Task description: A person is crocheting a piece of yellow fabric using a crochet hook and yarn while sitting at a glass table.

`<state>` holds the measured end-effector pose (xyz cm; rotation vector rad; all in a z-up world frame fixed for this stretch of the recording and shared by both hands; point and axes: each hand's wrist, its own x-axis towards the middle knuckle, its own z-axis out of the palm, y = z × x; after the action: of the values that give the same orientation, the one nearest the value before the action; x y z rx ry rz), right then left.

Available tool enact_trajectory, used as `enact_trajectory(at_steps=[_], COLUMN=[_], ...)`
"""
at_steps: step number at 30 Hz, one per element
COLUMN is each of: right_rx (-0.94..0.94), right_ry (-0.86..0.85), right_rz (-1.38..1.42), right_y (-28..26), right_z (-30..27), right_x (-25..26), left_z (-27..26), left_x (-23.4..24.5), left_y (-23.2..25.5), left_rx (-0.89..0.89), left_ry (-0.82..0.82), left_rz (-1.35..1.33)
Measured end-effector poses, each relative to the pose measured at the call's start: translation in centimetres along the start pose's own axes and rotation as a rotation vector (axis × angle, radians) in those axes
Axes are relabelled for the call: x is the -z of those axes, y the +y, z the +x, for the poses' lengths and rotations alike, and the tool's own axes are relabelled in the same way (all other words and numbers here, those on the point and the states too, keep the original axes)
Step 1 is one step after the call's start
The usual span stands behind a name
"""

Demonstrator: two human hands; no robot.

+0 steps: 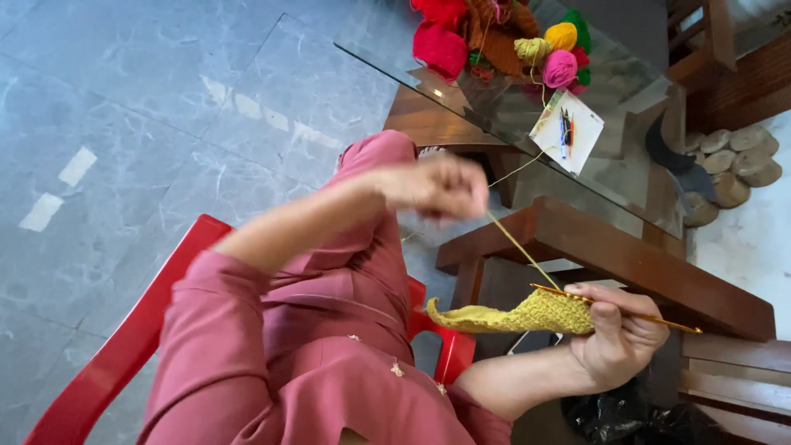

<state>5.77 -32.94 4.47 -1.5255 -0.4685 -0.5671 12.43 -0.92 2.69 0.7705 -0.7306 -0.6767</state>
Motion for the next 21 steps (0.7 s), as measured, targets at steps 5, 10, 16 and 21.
enact_trajectory(at_steps=[5,10,16,21], right_rx=[0.018,-0.03,-0.156,-0.212], right_ry=[0.029,-0.095,-0.253,-0.177], right_rz=[0.043,0.026,0.087,0.007], right_y=[-0.5,-1.4,-1.1,-1.3], right_z=[-0.4,-0.5,0.0,-0.9], right_x=[-1.4,-5.0,-7.4,-7.9], left_z=[-3.2,-9.2,-16.3,-15.8], left_x=[5.8,6.2,6.6,0.2], left_y=[7.9,12.3,6.8,-2.1], left_rx=[-0.585,-0.647,0.477,0.502], left_ry=[0.656,0.828,0.856,0.791], left_rz=[1.607,1.96,2.07,1.491])
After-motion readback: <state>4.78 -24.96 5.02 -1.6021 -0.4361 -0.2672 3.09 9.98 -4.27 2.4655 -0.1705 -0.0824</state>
